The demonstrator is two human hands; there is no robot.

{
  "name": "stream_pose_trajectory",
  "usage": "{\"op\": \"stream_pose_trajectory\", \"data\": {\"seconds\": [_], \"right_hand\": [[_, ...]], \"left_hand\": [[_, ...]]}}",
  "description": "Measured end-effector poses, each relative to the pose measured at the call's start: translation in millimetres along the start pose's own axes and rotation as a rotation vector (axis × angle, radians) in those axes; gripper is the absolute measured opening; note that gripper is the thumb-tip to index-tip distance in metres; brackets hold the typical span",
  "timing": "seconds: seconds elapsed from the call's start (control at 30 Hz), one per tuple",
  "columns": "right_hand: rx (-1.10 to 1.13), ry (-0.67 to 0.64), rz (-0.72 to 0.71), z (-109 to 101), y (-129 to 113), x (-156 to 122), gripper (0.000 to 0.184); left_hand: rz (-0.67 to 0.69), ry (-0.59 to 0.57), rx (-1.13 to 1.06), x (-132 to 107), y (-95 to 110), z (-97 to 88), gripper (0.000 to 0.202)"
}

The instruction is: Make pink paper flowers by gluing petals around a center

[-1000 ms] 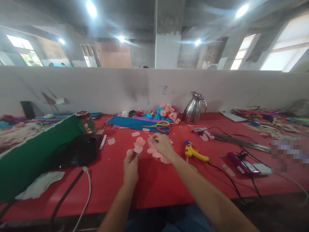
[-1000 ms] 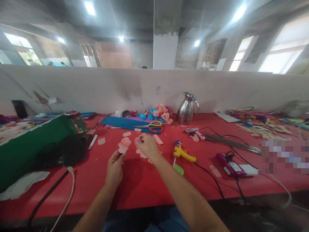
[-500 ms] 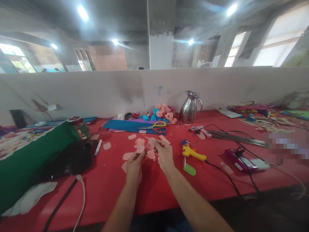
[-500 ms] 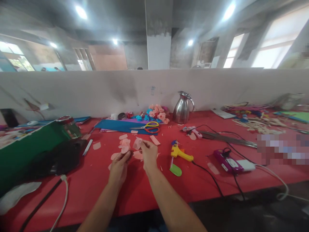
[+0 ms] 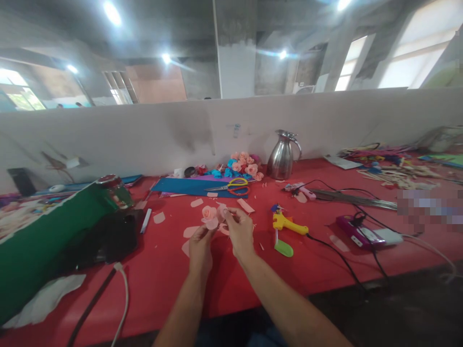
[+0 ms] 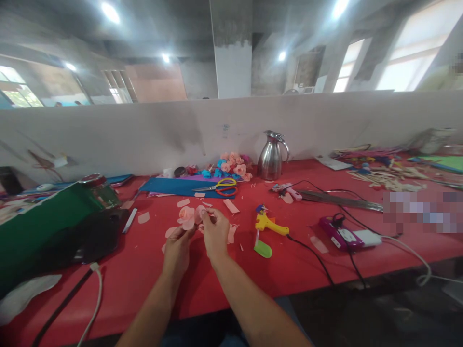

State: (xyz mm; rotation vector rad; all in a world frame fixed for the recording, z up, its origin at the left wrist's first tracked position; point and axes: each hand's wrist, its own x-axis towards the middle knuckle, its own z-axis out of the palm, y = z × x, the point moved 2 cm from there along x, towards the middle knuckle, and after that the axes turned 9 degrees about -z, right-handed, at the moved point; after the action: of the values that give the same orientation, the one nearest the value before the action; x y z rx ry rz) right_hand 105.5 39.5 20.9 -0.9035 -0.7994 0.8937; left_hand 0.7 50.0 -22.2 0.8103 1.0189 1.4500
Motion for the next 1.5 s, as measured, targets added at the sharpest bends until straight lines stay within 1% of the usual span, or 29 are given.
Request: {"op": "stream_pose_trajectory", "data": {"seconds": [0.1,0.27,0.57,0.7,0.8,0.93,1.1,1.2,1.3,1.4,1.5], "right_hand": [[0.009,-0.007,-0.014,2,-1,-4,0.028],[-0.055,-0.005,-0.059,3,1,-8,0.028],[-0.048,0.005,-0.061,6,8,-12,0.028],[-0.056,0.002,-0.051,7,7,-16,0.023],[0.006,-0.006,-0.011,5,6,-19,0.016],[0.098,-0.05,0.002,3,7,-22,0.018],[0.137,-0.128,0.001,1,10,-17,0.021],[0.148,-0.162,0.028,-1,10,-13,0.022],[0.152,-0.186,0.045,-3,10,-9,0.024],[0.169,-0.201,0.044,-5,11,-7,0.025],[0.163,-0.21,0.034,-7,13,-6,0.024]], "left_hand": [[-0.001,-0.009,-0.013,-1,2,0.9,0.028],[0.021,0.002,-0.004,-3,5,2.2,0.023],[0.046,0.016,-0.041,0,2,-0.8,0.021],[0.056,0.057,-0.013,-1,3,-0.8,0.017],[0.071,0.091,0.0,-4,6,-0.1,0.018],[0.07,0.098,0.009,-7,9,1.5,0.022],[0.045,0.115,-0.001,-9,10,2.3,0.02],[0.03,0.092,-0.024,-9,10,3.6,0.019],[0.024,0.071,-0.015,-9,9,4.6,0.023],[0.017,0.061,0.004,-8,7,4.0,0.027],[0.012,0.039,0.005,-6,4,2.8,0.026]]}}
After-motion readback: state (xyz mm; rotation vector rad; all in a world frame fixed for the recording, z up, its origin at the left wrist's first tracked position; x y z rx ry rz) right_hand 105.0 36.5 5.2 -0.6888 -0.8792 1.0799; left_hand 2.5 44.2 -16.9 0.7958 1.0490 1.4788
